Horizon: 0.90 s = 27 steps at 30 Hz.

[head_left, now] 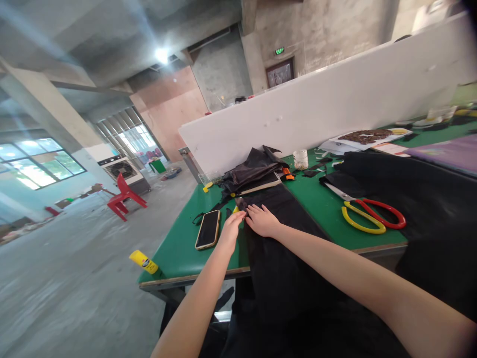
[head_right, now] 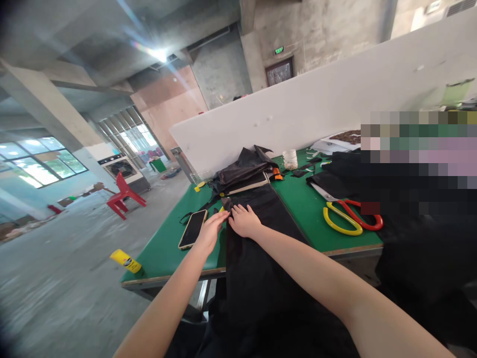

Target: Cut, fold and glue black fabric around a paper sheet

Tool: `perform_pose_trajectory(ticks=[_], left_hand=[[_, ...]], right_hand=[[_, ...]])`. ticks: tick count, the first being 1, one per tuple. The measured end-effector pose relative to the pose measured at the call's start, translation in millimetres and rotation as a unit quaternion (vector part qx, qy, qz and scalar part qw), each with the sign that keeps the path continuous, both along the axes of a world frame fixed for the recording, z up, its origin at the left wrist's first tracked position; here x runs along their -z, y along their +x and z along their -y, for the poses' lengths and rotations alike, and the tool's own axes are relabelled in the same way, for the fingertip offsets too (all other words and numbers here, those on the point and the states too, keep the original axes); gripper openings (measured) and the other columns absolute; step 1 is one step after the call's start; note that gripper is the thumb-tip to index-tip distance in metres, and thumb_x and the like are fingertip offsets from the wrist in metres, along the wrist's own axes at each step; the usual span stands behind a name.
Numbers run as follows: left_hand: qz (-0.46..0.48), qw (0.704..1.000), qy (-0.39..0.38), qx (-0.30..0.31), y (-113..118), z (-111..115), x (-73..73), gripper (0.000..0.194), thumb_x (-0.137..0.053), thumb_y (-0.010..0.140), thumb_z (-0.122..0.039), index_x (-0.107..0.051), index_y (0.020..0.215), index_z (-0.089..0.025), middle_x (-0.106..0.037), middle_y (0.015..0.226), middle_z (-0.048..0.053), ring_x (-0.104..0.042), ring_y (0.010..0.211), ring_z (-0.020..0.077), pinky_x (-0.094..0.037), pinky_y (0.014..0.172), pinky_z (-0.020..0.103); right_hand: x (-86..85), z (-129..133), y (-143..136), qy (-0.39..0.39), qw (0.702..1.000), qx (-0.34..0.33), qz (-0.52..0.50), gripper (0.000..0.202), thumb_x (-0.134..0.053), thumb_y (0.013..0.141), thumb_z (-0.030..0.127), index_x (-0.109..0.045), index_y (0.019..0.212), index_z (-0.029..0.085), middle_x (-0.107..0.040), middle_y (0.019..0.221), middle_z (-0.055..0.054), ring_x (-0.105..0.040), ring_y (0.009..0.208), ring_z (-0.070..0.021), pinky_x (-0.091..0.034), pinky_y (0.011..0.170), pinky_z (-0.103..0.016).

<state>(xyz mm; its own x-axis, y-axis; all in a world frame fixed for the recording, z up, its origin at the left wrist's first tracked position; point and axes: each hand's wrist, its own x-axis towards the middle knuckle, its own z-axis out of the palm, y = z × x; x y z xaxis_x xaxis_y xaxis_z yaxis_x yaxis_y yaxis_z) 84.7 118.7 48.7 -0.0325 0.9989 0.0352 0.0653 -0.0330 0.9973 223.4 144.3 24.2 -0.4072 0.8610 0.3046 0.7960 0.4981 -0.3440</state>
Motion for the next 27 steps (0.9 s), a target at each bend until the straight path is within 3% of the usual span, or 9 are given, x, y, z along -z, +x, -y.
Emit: perform_pose_trajectory(ticks=[5, 10, 14, 18, 23, 25, 27], left_hand=[[0.03, 0.999, 0.019, 0.005, -3, -4, 2.9, 0.033, -0.057, 0.073, -0.023, -0.061, 0.104, -0.012, -0.068, 0.101, 0.012, -0.055, 0.11, 0.0234, -0.032, 0.1, 0.041], [0.02, 0.999, 0.046, 0.005, -4, -7, -1.6, 0.027, -0.057, 0.073, -0.02, -0.062, 0.099, -0.013, -0.067, 0.105, 0.011, -0.052, 0.113, 0.0217, -0.032, 0.101, 0.036], [0.011, 0.998, 0.054, -0.017, 0, -5, -6.0, 0.031, -0.049, 0.076, -0.01, -0.056, 0.105, -0.018, -0.059, 0.118, 0.009, -0.054, 0.111, 0.0176, -0.038, 0.097, 0.033], [0.0, 1.0, 0.011, -0.021, 5, 1, -3.0, 0.042, -0.042, 0.075, -0.006, -0.046, 0.115, -0.02, -0.053, 0.123, 0.011, -0.064, 0.092, 0.0153, -0.051, 0.08, 0.033], [-0.095, 0.995, -0.012, 0.029, 4, 4, 1.2, 0.02, -0.053, 0.073, -0.01, -0.061, 0.091, -0.013, -0.065, 0.081, 0.009, -0.066, 0.068, 0.0187, -0.052, 0.069, 0.035], [-0.15, 0.988, 0.015, 0.028, 2, 0, 0.2, 0.015, -0.055, 0.071, -0.011, -0.064, 0.083, -0.014, -0.065, 0.078, 0.008, -0.066, 0.073, 0.0213, -0.05, 0.075, 0.037], [-0.203, 0.977, 0.058, 0.014, -1, -6, -0.6, 0.019, -0.056, 0.07, -0.009, -0.066, 0.084, -0.018, -0.065, 0.091, 0.008, -0.062, 0.093, 0.024, -0.044, 0.088, 0.037]], right_hand=[[-6.8, -3, 3, -0.031, 0.999, -0.006, -0.034, 0.051, -0.019, 0.092, 0.038, -0.044, 0.131, 0.016, -0.04, 0.139, -0.008, -0.031, 0.13, -0.0185, -0.021, 0.106, -0.042], [-9.5, 1, 3, -0.039, 0.997, -0.024, -0.06, 0.056, -0.03, 0.089, 0.053, -0.048, 0.127, 0.017, -0.038, 0.14, -0.01, -0.03, 0.131, -0.0199, -0.017, 0.108, -0.041], [-10.4, 0, 3, -0.041, 0.995, -0.022, -0.085, 0.044, -0.033, 0.092, 0.043, -0.048, 0.126, 0.017, -0.043, 0.136, -0.01, -0.036, 0.127, -0.0203, -0.019, 0.107, -0.045], [-11.5, -6, 5, -0.043, 0.993, -0.005, -0.112, 0.037, -0.045, 0.09, 0.038, -0.051, 0.12, 0.017, -0.049, 0.128, -0.009, -0.046, 0.116, -0.0225, -0.032, 0.1, -0.049], [-8.8, -11, 8, -0.051, 0.992, 0.005, -0.116, 0.033, -0.047, 0.089, 0.035, -0.052, 0.117, 0.018, -0.05, 0.126, -0.009, -0.048, 0.113, -0.0219, -0.037, 0.096, -0.047], [-7.0, -11, 8, -0.049, 0.992, 0.005, -0.114, 0.033, -0.048, 0.089, 0.034, -0.052, 0.118, 0.019, -0.048, 0.128, -0.009, -0.047, 0.114, -0.0223, -0.036, 0.097, -0.047], [-5.8, -11, 7, -0.043, 0.993, 0.001, -0.112, 0.033, -0.048, 0.089, 0.034, -0.052, 0.118, 0.019, -0.049, 0.128, -0.009, -0.048, 0.114, -0.022, -0.036, 0.097, -0.047]])
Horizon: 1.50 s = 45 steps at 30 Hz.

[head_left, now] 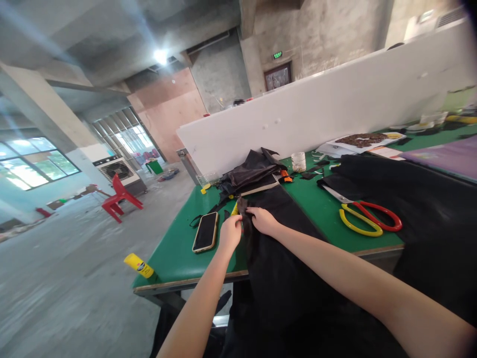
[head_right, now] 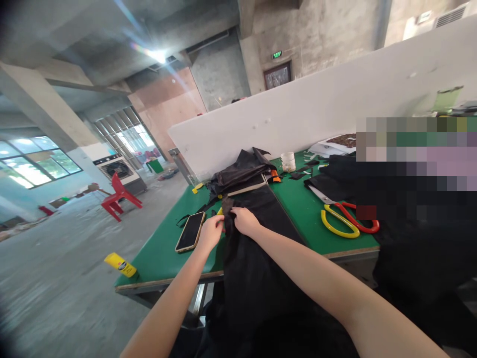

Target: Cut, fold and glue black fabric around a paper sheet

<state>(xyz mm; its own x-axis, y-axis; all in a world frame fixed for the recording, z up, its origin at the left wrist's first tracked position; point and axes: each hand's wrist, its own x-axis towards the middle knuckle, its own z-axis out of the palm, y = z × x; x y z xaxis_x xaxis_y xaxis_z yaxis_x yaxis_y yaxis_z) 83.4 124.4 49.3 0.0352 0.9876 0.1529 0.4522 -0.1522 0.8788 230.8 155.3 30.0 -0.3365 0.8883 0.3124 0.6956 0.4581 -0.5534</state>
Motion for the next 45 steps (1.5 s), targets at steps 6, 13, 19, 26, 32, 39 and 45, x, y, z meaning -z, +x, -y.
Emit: perform_pose_trajectory(ticks=[6, 13, 19, 26, 32, 39, 45], left_hand=[[-0.148, 0.987, 0.064, -0.012, 0, -16, 6.4, 0.026, -0.057, 0.072, -0.012, -0.064, 0.096, -0.018, -0.059, 0.109, 0.011, -0.051, 0.109, 0.0263, -0.035, 0.096, 0.036], [-0.271, 0.959, 0.041, -0.07, 8, -27, 4.7, 0.018, -0.054, 0.077, -0.022, -0.063, 0.091, -0.015, -0.061, 0.102, 0.017, -0.051, 0.106, 0.0304, -0.036, 0.09, 0.038], [-0.292, 0.951, 0.036, -0.092, 16, -16, -0.6, 0.016, -0.051, 0.078, -0.022, -0.065, 0.078, -0.014, -0.064, 0.093, 0.02, -0.053, 0.103, 0.0359, -0.029, 0.092, 0.048], [-0.177, 0.979, 0.042, -0.094, 19, -15, -1.8, 0.018, -0.054, 0.076, -0.016, -0.063, 0.091, -0.015, -0.062, 0.107, 0.017, -0.051, 0.11, 0.0313, -0.029, 0.096, 0.042], [0.011, 0.996, -0.03, -0.08, 9, -30, 1.3, 0.019, -0.055, 0.079, -0.023, -0.064, 0.094, -0.015, -0.068, 0.089, 0.009, -0.061, 0.089, 0.0226, -0.043, 0.081, 0.031], [0.209, 0.961, -0.183, -0.016, -1, -10, 0.2, 0.04, -0.051, 0.081, -0.048, -0.061, 0.099, -0.014, -0.066, 0.074, 0.006, -0.061, 0.061, 0.0161, -0.047, 0.058, 0.027], [0.305, 0.924, -0.222, 0.057, -1, 27, -6.6, 0.034, -0.062, 0.074, -0.045, -0.061, 0.091, -0.015, -0.066, 0.075, 0.005, -0.06, 0.06, 0.0144, -0.044, 0.052, 0.023]], right_hand=[[0.5, 2, -1, 0.027, 1.0, -0.009, 0.003, 0.032, -0.048, 0.089, 0.034, -0.053, 0.116, 0.018, -0.05, 0.126, -0.009, -0.047, 0.114, -0.0217, -0.036, 0.098, -0.047], [0.7, 1, -2, 0.036, 0.999, -0.011, 0.017, 0.031, -0.048, 0.089, 0.034, -0.054, 0.115, 0.018, -0.051, 0.125, -0.009, -0.048, 0.113, -0.0217, -0.036, 0.097, -0.047], [1.2, 2, -3, 0.042, 0.999, -0.013, 0.012, 0.029, -0.049, 0.089, 0.032, -0.055, 0.113, 0.017, -0.05, 0.125, -0.009, -0.048, 0.114, -0.0219, -0.037, 0.097, -0.047], [3.1, 0, -4, 0.039, 0.999, -0.009, 0.008, 0.029, -0.049, 0.089, 0.032, -0.055, 0.113, 0.017, -0.051, 0.124, -0.009, -0.048, 0.113, -0.0217, -0.038, 0.096, -0.047], [0.4, 3, -3, 0.048, 0.999, 0.004, -0.005, 0.032, -0.05, 0.088, 0.032, -0.053, 0.116, 0.016, -0.05, 0.127, -0.01, -0.046, 0.116, -0.022, -0.036, 0.098, -0.046], [-6.5, 12, -5, 0.055, 0.998, 0.01, -0.011, 0.039, -0.045, 0.085, 0.026, -0.055, 0.12, 0.01, -0.049, 0.131, -0.013, -0.042, 0.122, -0.0207, -0.025, 0.107, -0.036], [-7.4, 9, -6, 0.038, 0.999, 0.016, -0.029, 0.045, -0.034, 0.091, 0.039, -0.051, 0.124, 0.014, -0.049, 0.132, -0.01, -0.041, 0.124, -0.0204, -0.026, 0.106, -0.039]])
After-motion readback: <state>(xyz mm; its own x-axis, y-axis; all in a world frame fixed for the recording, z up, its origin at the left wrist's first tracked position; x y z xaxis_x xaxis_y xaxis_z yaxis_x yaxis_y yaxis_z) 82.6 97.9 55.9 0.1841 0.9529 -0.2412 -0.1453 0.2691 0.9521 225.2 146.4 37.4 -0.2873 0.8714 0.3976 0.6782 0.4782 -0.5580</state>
